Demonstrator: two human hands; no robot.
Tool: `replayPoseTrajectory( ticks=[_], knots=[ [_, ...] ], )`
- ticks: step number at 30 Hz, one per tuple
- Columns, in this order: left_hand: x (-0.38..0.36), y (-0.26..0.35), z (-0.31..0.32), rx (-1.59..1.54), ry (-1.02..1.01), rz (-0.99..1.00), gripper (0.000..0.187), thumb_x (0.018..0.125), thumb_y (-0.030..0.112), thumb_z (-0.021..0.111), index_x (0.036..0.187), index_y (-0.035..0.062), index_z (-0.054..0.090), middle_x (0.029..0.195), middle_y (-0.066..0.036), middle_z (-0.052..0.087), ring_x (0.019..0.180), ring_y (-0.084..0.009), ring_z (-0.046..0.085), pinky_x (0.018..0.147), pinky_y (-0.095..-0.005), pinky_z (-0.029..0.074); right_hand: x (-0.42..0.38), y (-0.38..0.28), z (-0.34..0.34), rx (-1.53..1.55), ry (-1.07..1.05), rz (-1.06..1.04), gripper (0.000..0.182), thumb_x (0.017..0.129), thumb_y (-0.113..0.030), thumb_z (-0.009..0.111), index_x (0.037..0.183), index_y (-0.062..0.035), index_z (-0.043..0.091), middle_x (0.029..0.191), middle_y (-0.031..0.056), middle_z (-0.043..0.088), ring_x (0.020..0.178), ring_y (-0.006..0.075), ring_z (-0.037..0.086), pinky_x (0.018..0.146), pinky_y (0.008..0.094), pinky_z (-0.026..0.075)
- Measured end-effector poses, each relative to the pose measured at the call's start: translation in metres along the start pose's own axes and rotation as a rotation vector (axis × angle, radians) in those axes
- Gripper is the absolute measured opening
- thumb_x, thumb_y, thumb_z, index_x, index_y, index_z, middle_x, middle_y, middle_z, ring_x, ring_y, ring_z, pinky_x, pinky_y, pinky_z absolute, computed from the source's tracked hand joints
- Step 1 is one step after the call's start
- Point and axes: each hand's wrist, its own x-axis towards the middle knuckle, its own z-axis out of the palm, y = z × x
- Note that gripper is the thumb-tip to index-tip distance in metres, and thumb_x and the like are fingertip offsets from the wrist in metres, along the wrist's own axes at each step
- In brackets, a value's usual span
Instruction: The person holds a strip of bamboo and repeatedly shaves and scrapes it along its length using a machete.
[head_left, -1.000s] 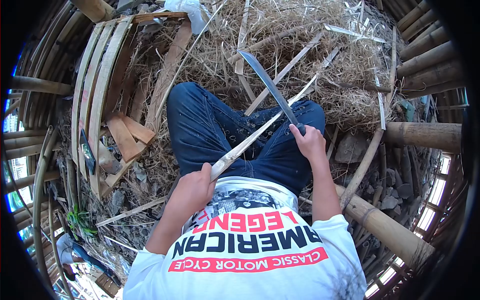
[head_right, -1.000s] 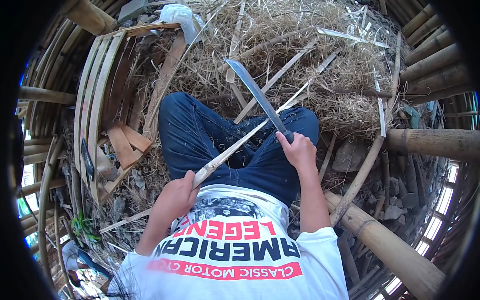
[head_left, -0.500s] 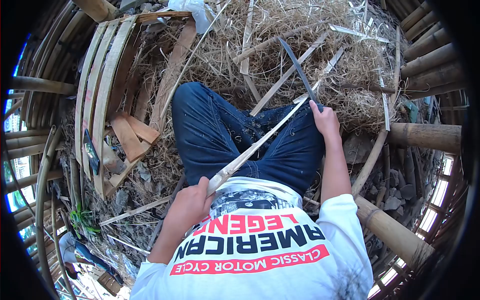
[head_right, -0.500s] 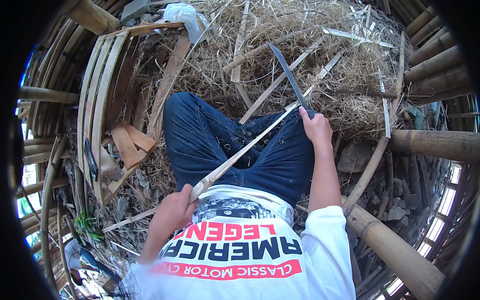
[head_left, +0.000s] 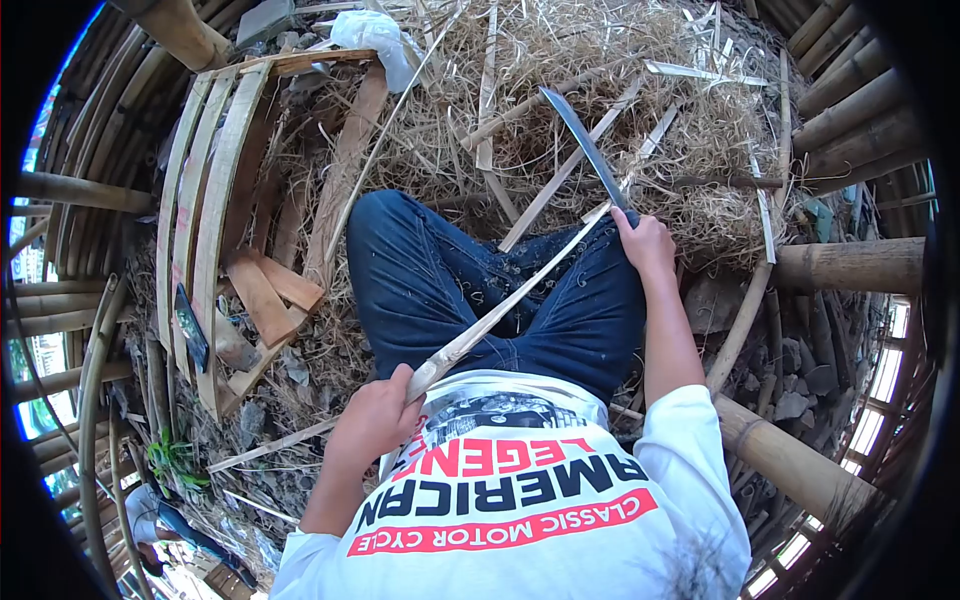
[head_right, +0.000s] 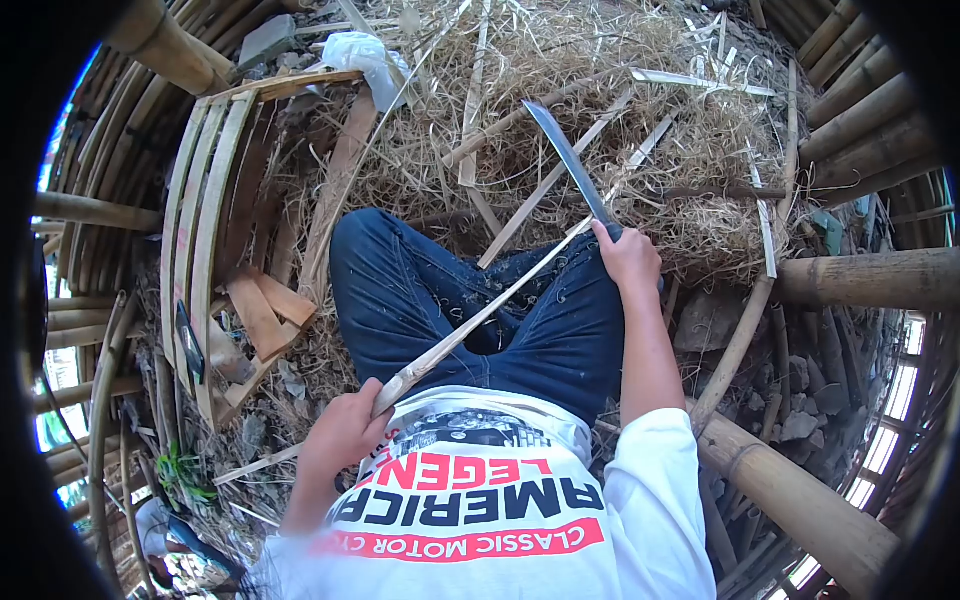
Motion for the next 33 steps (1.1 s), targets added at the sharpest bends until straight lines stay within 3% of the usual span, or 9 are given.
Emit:
replayPoseTrajectory(
  ticks=[6,9,11,14,18,22,24,28,33],
  knots=[
    [0.012,0.008,-0.012,-0.089,-0.091,0.063,0.027,0.095,0.023,0.058,0.098,-0.0014,0.047,0.079,-0.03,0.061,0.08,-0.0488,0.06,0.068,-0.0527,0.046,-0.019,0.0,0.011,0.158,0.0,0.001,0.075,0.088,-0.07,0.054,0.095,0.003,0.072,0.097,0.0298,0.07,0.097,0.0445,0.068,0.086,0.0514,0.053],
    [0.034,0.01,-0.002,-0.254,-0.219,0.086,0.023,0.099,0.021,0.055,0.096,-0.0007,0.048,0.076,-0.023,0.059,0.071,-0.0392,0.06,0.065,-0.0471,0.047,-0.056,-0.004,0.002,0.243,0.016,-0.022,0.072,0.087,-0.069,0.056,0.093,0.0011,0.072,0.092,0.029,0.07,0.093,0.0443,0.068,0.084,0.0518,0.053],
    [0.046,0.01,0.008,-0.376,-0.301,0.06,0.02,0.101,0.019,0.052,0.096,0.0005,0.049,0.075,-0.012,0.055,0.068,-0.0224,0.053,0.063,-0.0388,0.045,-0.079,-0.003,0.001,0.215,-0.02,-0.075,0.069,0.085,-0.069,0.059,0.089,-0.0014,0.072,0.083,0.0268,0.07,0.088,0.0436,0.069,0.079,0.0521,0.054],
    [0.058,0.002,0.018,-0.428,-0.313,0.084,0.018,0.102,0.019,0.052,0.097,0.0018,0.05,0.077,-0.006,0.052,0.072,-0.0135,0.047,0.065,-0.0336,0.043,-0.11,0.005,0.004,0.295,-0.055,-0.145,0.068,0.084,-0.069,0.06,0.084,-0.0011,0.071,0.081,0.0265,0.07,0.084,0.0437,0.069,0.077,0.0515,0.055],
    [0.062,0.009,0.023,-0.463,-0.383,-0.015,0.015,0.103,0.02,0.051,0.101,0.0054,0.051,0.08,0.002,0.048,0.075,-0.0092,0.044,0.066,-0.0268,0.04,-0.146,0.003,0.003,0.369,-0.194,-0.234,0.069,0.083,-0.069,0.062,0.076,-0.0011,0.069,0.078,0.0258,0.069,0.081,0.0435,0.069,0.075,0.0504,0.055],
    [0.058,0.01,0.035,-0.454,-0.334,0.019,0.016,0.103,0.02,0.051,0.102,0.0045,0.052,0.079,0.0,0.048,0.075,-0.0107,0.046,0.067,-0.0282,0.041,-0.18,-0.017,-0.011,0.334,-0.378,-0.369,0.073,0.082,-0.072,0.06,0.075,-0.0001,0.068,0.074,0.0243,0.068,0.076,0.042,0.069,0.073,0.0504,0.055],
    [0.057,0.01,0.038,-0.394,-0.297,0.039,0.017,0.103,0.02,0.051,0.103,0.0029,0.052,0.08,-0.003,0.05,0.076,-0.0124,0.048,0.069,-0.0298,0.043,-0.187,-0.026,-0.009,0.274,-0.354,-0.441,0.066,0.081,-0.067,0.065,0.076,-0.0012,0.07,0.068,0.0232,0.066,0.071,0.042,0.068,0.069,0.049,0.054],
    [0.054,0.019,0.034,-0.321,-0.26,-0.035,0.022,0.103,0.022,0.05,0.107,0.0,0.053,0.087,-0.009,0.058,0.082,-0.0171,0.051,0.075,-0.0343,0.045,-0.187,-0.03,-0.009,0.271,-0.342,-0.51,0.069,0.081,-0.07,0.061,0.07,-0.0019,0.067,0.066,0.0213,0.066,0.066,0.0394,0.068,0.065,0.0476,0.055],
    [0.056,0.013,0.043,-0.395,-0.25,0.037,0.025,0.103,0.023,0.049,0.104,-0.0021,0.051,0.087,-0.013,0.059,0.082,-0.0222,0.054,0.077,-0.0381,0.045,-0.186,-0.027,-0.007,0.218,-0.351,-0.55,0.071,0.084,-0.072,0.057,0.071,-0.0029,0.068,0.066,0.02,0.067,0.064,0.0377,0.069,0.062,0.0461,0.056]
  ],
)
